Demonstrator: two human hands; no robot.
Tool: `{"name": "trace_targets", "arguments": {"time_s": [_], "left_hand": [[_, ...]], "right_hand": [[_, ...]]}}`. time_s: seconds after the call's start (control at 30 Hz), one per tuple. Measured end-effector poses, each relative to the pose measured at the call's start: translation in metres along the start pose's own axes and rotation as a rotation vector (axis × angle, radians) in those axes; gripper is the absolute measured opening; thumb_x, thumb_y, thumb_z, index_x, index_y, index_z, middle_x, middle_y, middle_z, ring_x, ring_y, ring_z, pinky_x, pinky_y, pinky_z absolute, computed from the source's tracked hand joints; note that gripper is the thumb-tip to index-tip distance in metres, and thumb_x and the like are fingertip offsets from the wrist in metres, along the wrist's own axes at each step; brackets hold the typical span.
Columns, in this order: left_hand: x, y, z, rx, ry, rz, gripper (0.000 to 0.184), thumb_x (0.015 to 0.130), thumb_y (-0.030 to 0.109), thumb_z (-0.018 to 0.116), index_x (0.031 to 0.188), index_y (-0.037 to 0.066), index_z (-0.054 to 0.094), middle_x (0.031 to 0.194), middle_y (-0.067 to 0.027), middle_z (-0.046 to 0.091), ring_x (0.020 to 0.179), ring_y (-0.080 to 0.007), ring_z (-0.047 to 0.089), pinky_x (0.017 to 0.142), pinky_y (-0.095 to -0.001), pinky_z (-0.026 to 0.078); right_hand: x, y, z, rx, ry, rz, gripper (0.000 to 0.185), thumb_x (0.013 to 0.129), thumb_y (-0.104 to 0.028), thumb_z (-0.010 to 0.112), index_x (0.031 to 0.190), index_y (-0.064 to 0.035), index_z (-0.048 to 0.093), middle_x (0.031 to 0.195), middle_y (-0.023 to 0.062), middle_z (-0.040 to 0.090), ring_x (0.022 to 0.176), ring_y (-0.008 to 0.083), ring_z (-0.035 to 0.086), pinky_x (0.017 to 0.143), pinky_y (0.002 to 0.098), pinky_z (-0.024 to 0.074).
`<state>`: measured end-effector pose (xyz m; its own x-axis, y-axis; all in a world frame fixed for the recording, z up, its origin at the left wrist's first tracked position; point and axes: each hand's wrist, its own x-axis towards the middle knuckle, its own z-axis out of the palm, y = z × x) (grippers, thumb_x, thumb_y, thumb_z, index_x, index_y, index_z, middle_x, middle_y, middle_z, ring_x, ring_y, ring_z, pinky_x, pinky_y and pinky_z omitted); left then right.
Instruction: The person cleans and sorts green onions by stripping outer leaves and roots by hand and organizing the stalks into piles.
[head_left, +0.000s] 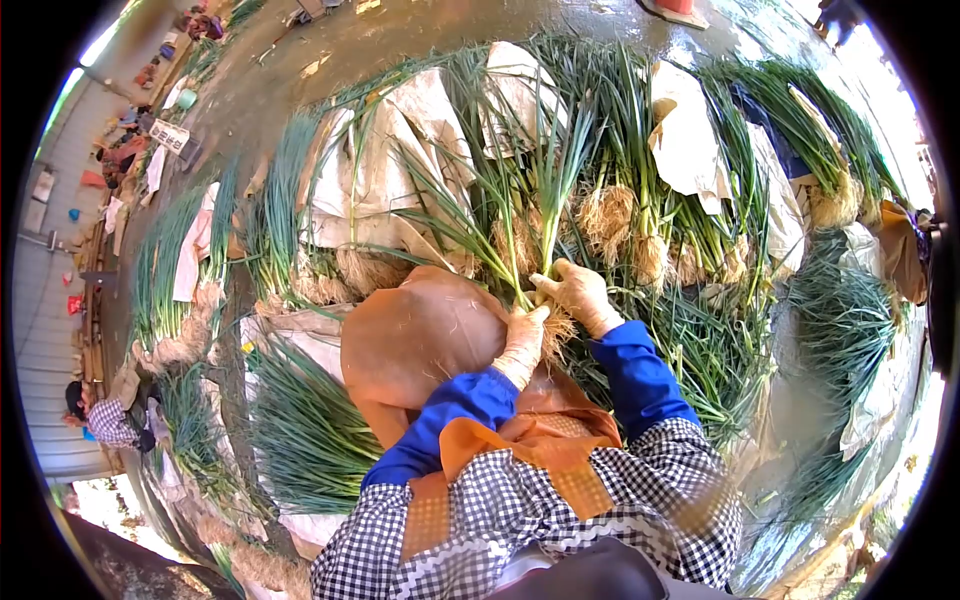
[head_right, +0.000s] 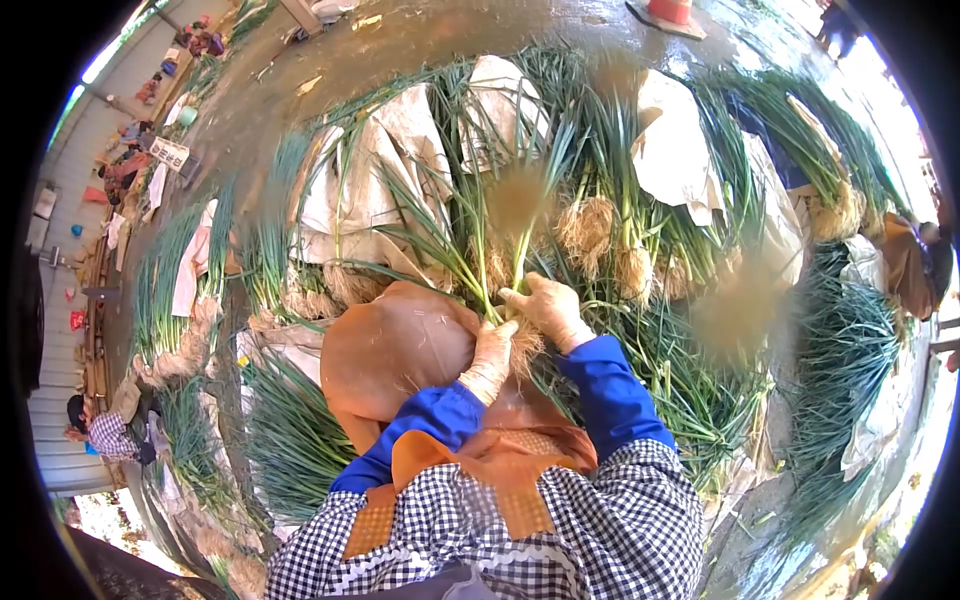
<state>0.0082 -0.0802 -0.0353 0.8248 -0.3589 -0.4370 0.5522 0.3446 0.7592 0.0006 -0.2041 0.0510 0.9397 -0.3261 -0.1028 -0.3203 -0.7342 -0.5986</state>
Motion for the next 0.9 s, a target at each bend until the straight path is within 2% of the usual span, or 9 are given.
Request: {"name": "trace_targets", "arguments": {"time_s": [0.13, 0.3, 0.37, 0.43, 0.5, 0.67, 0.77, 0.83, 0.9], "left_hand": [[-0.006, 0.015, 0.006, -0.167, 0.014, -0.099, 0.019, 0.081, 0.0, 0.055, 0.1, 0.002, 0.056, 0.089, -0.0065, 0.06, 0.078, -0.0166, 0.059, 0.07, -0.0284, 0.05], [-0.003, 0.014, 0.002, -0.283, -0.015, -0.156, 0.012, 0.083, 0.007, 0.057, 0.093, 0.003, 0.063, 0.078, -0.0028, 0.061, 0.069, -0.0116, 0.058, 0.061, -0.0221, 0.048], [-0.004, 0.015, 0.005, -0.221, -0.002, -0.144, 0.012, 0.082, 0.005, 0.057, 0.093, 0.002, 0.063, 0.078, -0.0025, 0.061, 0.067, -0.0122, 0.058, 0.061, -0.022, 0.048], [-0.006, 0.022, 0.012, -0.194, -0.071, -0.208, 0.017, 0.079, 0.0, 0.055, 0.095, 0.002, 0.06, 0.077, -0.0059, 0.061, 0.066, -0.0155, 0.059, 0.063, -0.0245, 0.05], [-0.01, 0.021, 0.014, -0.162, -0.018, -0.197, 0.023, 0.078, -0.001, 0.053, 0.1, 0.001, 0.058, 0.081, -0.0064, 0.061, 0.07, -0.0163, 0.059, 0.065, -0.0254, 0.051], [0.004, 0.005, -0.001, -0.139, -0.056, -0.124, 0.03, 0.078, -0.005, 0.048, 0.108, 0.001, 0.054, 0.096, -0.0094, 0.06, 0.083, -0.0195, 0.06, 0.072, -0.0288, 0.052], [-0.002, 0.007, 0.003, -0.205, -0.065, -0.076, 0.029, 0.08, -0.007, 0.047, 0.107, 0.0, 0.053, 0.095, -0.0098, 0.061, 0.08, -0.0204, 0.06, 0.074, -0.0282, 0.051], [-0.001, 0.014, 0.003, -0.212, -0.04, -0.09, 0.029, 0.08, -0.006, 0.048, 0.107, 0.0, 0.053, 0.092, -0.0097, 0.061, 0.078, -0.0185, 0.06, 0.073, -0.0275, 0.051], [-0.003, 0.024, 0.01, -0.151, -0.069, -0.082, 0.027, 0.078, -0.007, 0.052, 0.103, 0.001, 0.051, 0.08, -0.0089, 0.06, 0.07, -0.0184, 0.059, 0.064, -0.0254, 0.051]], "right_hand": [[-0.014, 0.011, 0.033, 0.017, 0.312, -0.188, 0.033, 0.079, -0.034, 0.063, 0.059, -0.0093, 0.054, 0.056, 0.0136, 0.055, 0.05, 0.0303, 0.054, 0.046, 0.0354, 0.0425], [-0.075, 0.05, -0.027, 0.786, -0.483, 0.197, 0.035, 0.084, -0.03, 0.06, 0.059, -0.0058, 0.054, 0.049, -0.001, 0.045, 0.043, 0.0077, 0.04, 0.041, 0.0283, 0.0337], [-0.073, 0.047, -0.039, 0.492, -0.277, 0.452, 0.027, 0.081, -0.033, 0.063, 0.074, -0.0066, 0.062, 0.053, -0.0019, 0.051, 0.048, 0.0102, 0.049, 0.049, 0.0241, 0.0424], [-0.048, 0.053, -0.025, 0.115, 0.093, -0.072, 0.03, 0.078, -0.035, 0.066, 0.093, -0.0093, 0.062, 0.066, 0.0038, 0.059, 0.058, 0.0157, 0.058, 0.056, 0.0271, 0.0475], [-0.033, 0.026, -0.021, 0.217, 0.11, -0.177, 0.041, 0.076, -0.035, 0.066, 0.109, -0.0131, 0.055, 0.084, 0.0075, 0.062, 0.075, 0.0203, 0.06, 0.064, 0.0307, 0.049], [0.0, 0.025, 0.003, 0.045, 0.046, -0.648, 0.015, 0.075, -0.026, 0.062, 0.076, -0.0109, 0.061, 0.075, 0.0061, 0.059, 0.076, 0.0257, 0.059, 0.064, 0.0341, 0.0477], [-0.018, 0.025, 0.0, 0.296, -0.004, -0.419, 0.013, 0.078, -0.019, 0.061, 0.083, -0.0061, 0.062, 0.07, 0.0077, 0.06, 0.061, 0.0232, 0.057, 0.059, 0.0324, 0.0471], [-0.047, 0.024, -0.031, 0.67, -0.444, -0.032, 0.012, 0.084, -0.015, 0.057, 0.082, -0.004, 0.063, 0.072, 0.0097, 0.061, 0.062, 0.011, 0.053, 0.056, 0.0248, 0.045], [-0.071, 0.04, -0.052, 0.887, -0.836, 0.065, 0.015, 0.082, -0.018, 0.058, 0.081, -0.0033, 0.063, 0.071, 0.0088, 0.061, 0.064, 0.0139, 0.058, 0.058, 0.0259, 0.047]]}}
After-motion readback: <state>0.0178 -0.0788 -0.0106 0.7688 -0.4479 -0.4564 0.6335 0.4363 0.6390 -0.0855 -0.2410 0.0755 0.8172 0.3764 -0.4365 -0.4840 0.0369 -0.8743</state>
